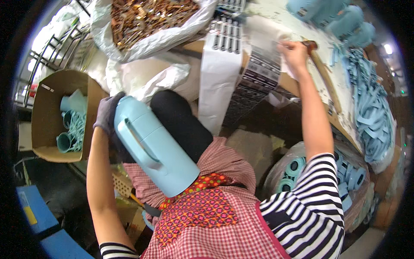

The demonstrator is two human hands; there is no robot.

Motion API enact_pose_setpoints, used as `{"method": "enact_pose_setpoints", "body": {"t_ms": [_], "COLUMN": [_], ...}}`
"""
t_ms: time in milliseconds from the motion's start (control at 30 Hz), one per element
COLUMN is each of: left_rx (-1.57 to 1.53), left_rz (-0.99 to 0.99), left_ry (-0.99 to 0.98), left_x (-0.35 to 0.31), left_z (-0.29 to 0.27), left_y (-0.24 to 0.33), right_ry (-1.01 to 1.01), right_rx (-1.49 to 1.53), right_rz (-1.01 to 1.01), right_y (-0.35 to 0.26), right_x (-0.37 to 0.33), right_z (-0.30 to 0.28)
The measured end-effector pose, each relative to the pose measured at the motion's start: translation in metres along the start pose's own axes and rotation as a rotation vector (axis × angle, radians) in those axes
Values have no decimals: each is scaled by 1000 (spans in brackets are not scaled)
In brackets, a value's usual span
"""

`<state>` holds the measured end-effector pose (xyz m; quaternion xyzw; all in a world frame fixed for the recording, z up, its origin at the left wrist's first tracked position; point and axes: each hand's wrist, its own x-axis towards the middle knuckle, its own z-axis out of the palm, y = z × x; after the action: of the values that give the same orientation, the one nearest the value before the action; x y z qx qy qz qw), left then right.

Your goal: The person assembles light-blue kettles by attaching lids and applying labels. They repeatedly pick up a kettle, place a lid on top, and affix a label to the body, then set the finished unit aside.

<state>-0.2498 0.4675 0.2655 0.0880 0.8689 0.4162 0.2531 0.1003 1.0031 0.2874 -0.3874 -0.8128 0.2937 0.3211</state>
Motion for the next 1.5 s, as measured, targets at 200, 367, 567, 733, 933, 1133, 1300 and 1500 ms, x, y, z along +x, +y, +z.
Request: {"method": "enact_pose_setpoints", "body": {"t_ms": [200,367,567,733,933,1133,1300,1500], "left_rx": [161,367,432,357,422,358,-116,-741], "left_rz": [72,93,22,-89,-57,-41,53,-246], "left_ry": [31,114,91,115,116,156,-10,-314], "left_x": [8,18,13,-4,6,-9,-18,-50], "left_z": [-3,-7,-1,6,4,5,14,-60], "left_y": [-7,-31,-21,3,-11,8,12,-10], "right_ry": [35,-64,-1254,-1272,-1209,-1004,-679,-31], "right_rx": [-120,-24,664,585,522,95,276,277], "right_rz": [-186,-372,277,236,240,-206,-382,25], "right_y": [-18,-120,-215,-214,-220,-220,-194,-86], "right_x": [-4,-109,-310,-326,-334,-337,-353,-339], "right_z": [-8,14,83,102,101,100,100,49]}}
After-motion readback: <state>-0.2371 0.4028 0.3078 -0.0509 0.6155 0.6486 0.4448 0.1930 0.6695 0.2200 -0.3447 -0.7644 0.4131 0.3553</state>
